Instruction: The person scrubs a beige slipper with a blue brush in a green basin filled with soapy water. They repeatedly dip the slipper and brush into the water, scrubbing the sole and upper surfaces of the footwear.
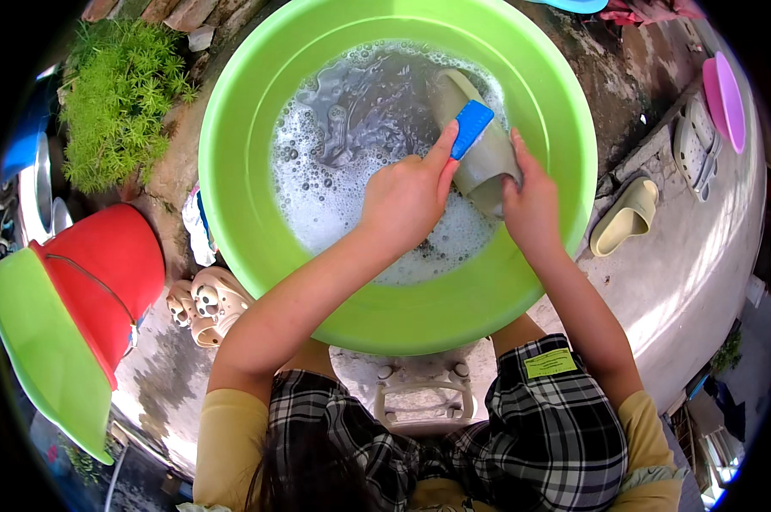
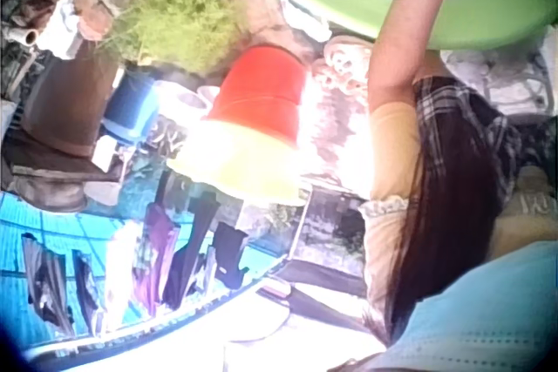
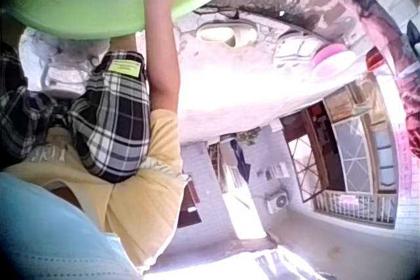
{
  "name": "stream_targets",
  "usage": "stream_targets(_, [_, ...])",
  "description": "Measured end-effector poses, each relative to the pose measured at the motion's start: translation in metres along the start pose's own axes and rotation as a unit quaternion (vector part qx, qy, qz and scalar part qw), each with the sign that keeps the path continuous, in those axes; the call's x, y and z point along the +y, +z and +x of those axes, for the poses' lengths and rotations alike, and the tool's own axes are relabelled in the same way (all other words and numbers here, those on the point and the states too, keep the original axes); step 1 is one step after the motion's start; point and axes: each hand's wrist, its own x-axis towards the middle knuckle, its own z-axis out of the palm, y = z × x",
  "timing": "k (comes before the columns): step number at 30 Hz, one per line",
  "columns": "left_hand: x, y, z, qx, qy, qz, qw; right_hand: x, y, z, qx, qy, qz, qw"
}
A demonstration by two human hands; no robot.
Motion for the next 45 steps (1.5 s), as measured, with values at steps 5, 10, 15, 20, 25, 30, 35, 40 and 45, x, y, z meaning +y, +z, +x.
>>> stream_targets(5, [0.014,-0.002,-0.02,-0.042,0.053,-0.034,0.997,-0.004,-0.001,-0.005,0.001,0.032,-0.007,0.999])
stream_targets(10, [0.001,-0.005,-0.01,-0.033,0.017,-0.044,0.998,-0.002,-0.002,-0.003,-0.025,0.013,-0.034,0.999])
stream_targets(15, [-0.018,-0.012,-0.002,-0.05,-0.042,-0.012,0.998,-0.022,-0.003,-0.004,-0.06,0.047,0.005,0.997])
stream_targets(20, [-0.011,0.008,-0.029,0.023,0.016,-0.059,0.998,0.017,0.004,0.0,-0.02,0.046,0.22,0.974])
stream_targets(25, [-0.01,-0.002,-0.033,0.067,-0.002,-0.154,0.986,0.005,0.006,0.002,-0.045,0.168,0.341,0.924])
stream_targets(30, [0.01,0.008,-0.046,-0.037,0.073,-0.092,0.992,0.017,0.004,0.007,-0.013,0.187,0.426,0.885])
stream_targets(35, [0.006,-0.001,-0.009,0.008,0.046,-0.101,0.994,0.015,0.002,0.002,-0.007,0.148,0.272,0.951])
stream_targets(40, [-0.001,0.005,-0.007,0.019,0.037,-0.108,0.993,0.01,0.001,-0.001,-0.02,0.107,0.157,0.982])
stream_targets(45, [0.002,0.013,-0.039,-0.005,0.106,-0.109,0.988,0.016,0.002,0.009,-0.019,0.243,0.446,0.861])
